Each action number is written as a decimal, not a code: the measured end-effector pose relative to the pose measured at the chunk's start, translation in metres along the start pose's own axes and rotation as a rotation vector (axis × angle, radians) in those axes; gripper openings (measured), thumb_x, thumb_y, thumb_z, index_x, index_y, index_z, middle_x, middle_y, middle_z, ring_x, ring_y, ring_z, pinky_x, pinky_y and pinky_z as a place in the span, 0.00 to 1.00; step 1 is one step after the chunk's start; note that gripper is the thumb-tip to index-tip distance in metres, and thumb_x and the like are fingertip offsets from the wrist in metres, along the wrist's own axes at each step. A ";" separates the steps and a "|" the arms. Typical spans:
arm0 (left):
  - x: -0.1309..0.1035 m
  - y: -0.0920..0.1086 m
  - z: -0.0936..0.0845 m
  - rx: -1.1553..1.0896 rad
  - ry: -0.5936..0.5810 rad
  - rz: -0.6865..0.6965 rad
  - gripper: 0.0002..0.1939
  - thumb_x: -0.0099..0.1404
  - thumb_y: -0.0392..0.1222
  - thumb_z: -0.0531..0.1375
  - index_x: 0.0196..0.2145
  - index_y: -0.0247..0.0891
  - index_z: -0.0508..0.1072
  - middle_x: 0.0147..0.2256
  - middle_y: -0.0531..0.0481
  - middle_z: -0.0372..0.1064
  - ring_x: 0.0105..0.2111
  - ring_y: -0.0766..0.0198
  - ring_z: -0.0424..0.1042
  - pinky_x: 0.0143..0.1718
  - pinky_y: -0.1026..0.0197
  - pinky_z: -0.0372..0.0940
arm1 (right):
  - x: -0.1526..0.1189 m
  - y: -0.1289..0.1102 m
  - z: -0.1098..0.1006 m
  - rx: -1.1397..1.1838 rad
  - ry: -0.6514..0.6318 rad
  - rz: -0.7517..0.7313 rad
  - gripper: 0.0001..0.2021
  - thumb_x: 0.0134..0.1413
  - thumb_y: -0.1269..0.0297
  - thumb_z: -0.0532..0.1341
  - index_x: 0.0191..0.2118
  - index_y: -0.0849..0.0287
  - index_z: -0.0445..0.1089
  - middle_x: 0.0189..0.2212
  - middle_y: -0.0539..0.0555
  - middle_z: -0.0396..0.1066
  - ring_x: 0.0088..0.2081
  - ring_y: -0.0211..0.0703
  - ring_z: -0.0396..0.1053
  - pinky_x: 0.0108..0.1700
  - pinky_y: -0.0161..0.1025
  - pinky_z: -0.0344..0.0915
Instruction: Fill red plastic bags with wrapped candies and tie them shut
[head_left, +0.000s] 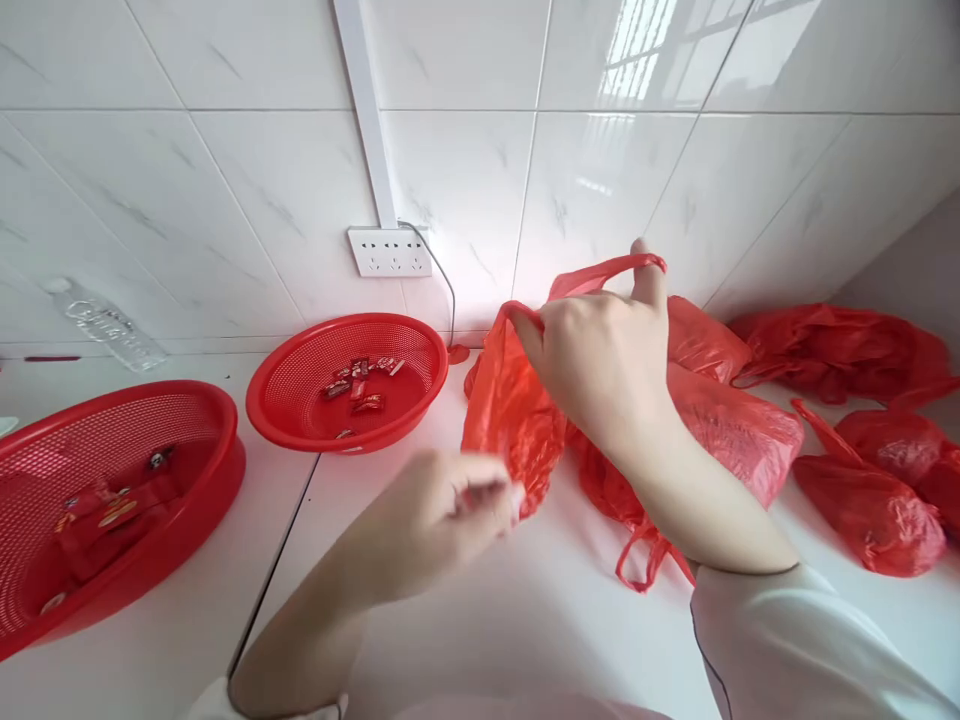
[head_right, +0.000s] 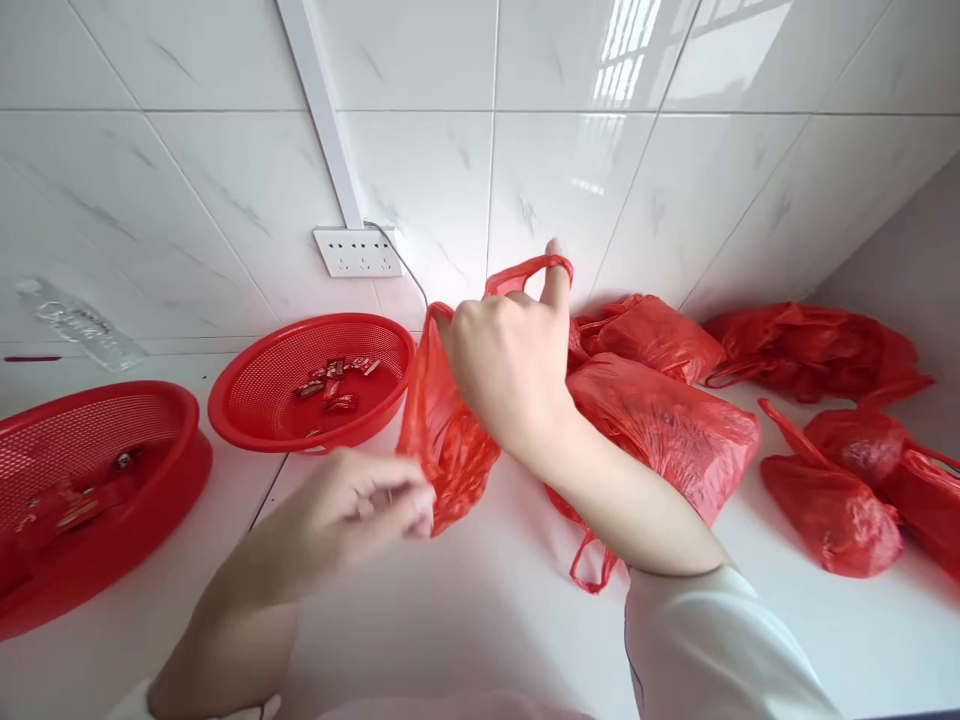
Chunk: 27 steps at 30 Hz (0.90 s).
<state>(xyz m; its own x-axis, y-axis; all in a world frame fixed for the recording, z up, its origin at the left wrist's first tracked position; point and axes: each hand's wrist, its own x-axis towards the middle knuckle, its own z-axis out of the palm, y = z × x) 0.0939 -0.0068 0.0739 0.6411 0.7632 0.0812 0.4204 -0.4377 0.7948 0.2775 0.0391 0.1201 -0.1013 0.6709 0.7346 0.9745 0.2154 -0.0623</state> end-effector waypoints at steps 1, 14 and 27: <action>0.003 0.008 -0.001 -0.037 0.118 0.017 0.14 0.70 0.43 0.50 0.29 0.40 0.69 0.27 0.53 0.71 0.25 0.66 0.69 0.25 0.65 0.61 | -0.002 -0.007 -0.001 -0.038 -0.027 -0.001 0.22 0.65 0.62 0.50 0.22 0.61 0.71 0.16 0.54 0.62 0.32 0.52 0.70 0.51 0.66 0.53; 0.025 -0.056 0.013 0.350 -0.105 -0.125 0.17 0.68 0.45 0.50 0.22 0.39 0.64 0.22 0.52 0.64 0.26 0.62 0.64 0.26 0.61 0.55 | -0.036 0.029 -0.002 -0.121 -0.578 0.221 0.14 0.56 0.60 0.54 0.22 0.58 0.65 0.20 0.54 0.66 0.24 0.42 0.63 0.25 0.37 0.50; -0.028 -0.108 -0.050 -0.679 0.332 0.367 0.31 0.70 0.53 0.44 0.11 0.37 0.56 0.13 0.52 0.45 0.14 0.69 0.50 0.16 0.62 0.50 | -0.089 0.091 0.028 0.371 -0.857 0.255 0.08 0.53 0.69 0.54 0.37 0.53 0.69 0.27 0.47 0.73 0.28 0.39 0.70 0.29 0.35 0.63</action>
<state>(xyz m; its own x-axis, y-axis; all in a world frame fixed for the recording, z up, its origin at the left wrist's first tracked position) -0.0018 0.0425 0.0160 0.3953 0.7746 0.4936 -0.3236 -0.3855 0.8641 0.3694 0.0189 0.0307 -0.1501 0.9866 -0.0634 0.8769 0.1033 -0.4694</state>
